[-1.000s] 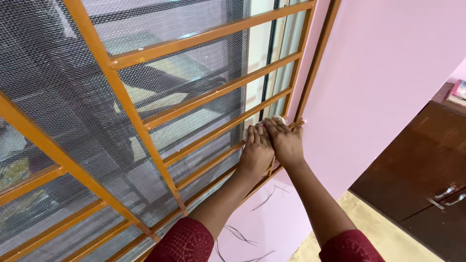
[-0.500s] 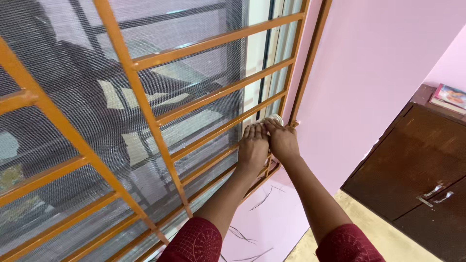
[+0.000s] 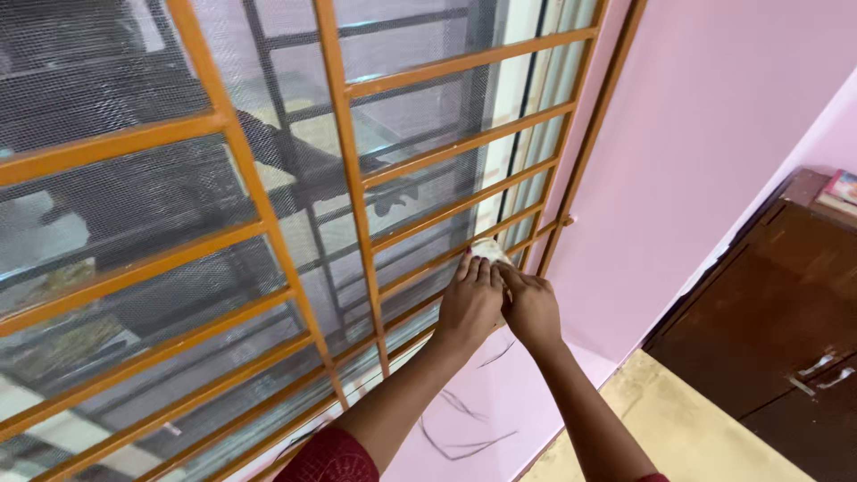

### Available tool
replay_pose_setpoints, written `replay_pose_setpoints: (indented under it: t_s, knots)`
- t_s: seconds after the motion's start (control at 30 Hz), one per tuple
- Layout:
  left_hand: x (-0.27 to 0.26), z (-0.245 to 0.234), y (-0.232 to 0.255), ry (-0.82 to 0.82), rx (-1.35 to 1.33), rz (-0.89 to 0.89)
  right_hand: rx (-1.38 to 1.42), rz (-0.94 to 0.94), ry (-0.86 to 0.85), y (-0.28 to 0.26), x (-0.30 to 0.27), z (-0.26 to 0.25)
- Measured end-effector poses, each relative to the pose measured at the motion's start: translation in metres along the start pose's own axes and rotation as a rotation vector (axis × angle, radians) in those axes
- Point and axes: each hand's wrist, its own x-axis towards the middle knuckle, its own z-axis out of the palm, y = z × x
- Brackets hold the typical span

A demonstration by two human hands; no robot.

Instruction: The person wipes the horizontal bars of a window and the surrounding mesh screen by hand using a cloth.

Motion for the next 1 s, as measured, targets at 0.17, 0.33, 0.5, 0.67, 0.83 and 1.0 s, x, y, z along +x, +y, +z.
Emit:
replay_pose_setpoints:
  t_s: [0.17, 0.33, 0.5, 0.67, 0.83, 1.0]
  knots:
    - [-0.035, -0.032, -0.015, -0.087, 0.07, 0.001, 0.103, -0.038, 0.032, -0.042, -0.017, 0.016]
    - [-0.078, -0.034, -0.04, -0.077, 0.249, -0.023, 0.129, -0.039, -0.065, -0.068, -0.023, 0.054]
    - [-0.116, -0.038, -0.059, -0.128, 0.309, -0.009, 0.06, -0.229, -0.142, -0.09, -0.033, 0.083]
    - [-0.131, -0.039, -0.062, -0.315, 0.324, -0.021, 0.042, -0.206, -0.26, -0.113, -0.03, 0.071]
    - [-0.13, -0.034, -0.06, -0.348, 0.285, -0.022, 0.079, -0.281, -0.273, -0.115, -0.025, 0.07]
    - [-0.128, -0.037, -0.06, -0.04, 0.313, 0.01, 0.345, -0.155, -0.245, -0.104, -0.026, 0.068]
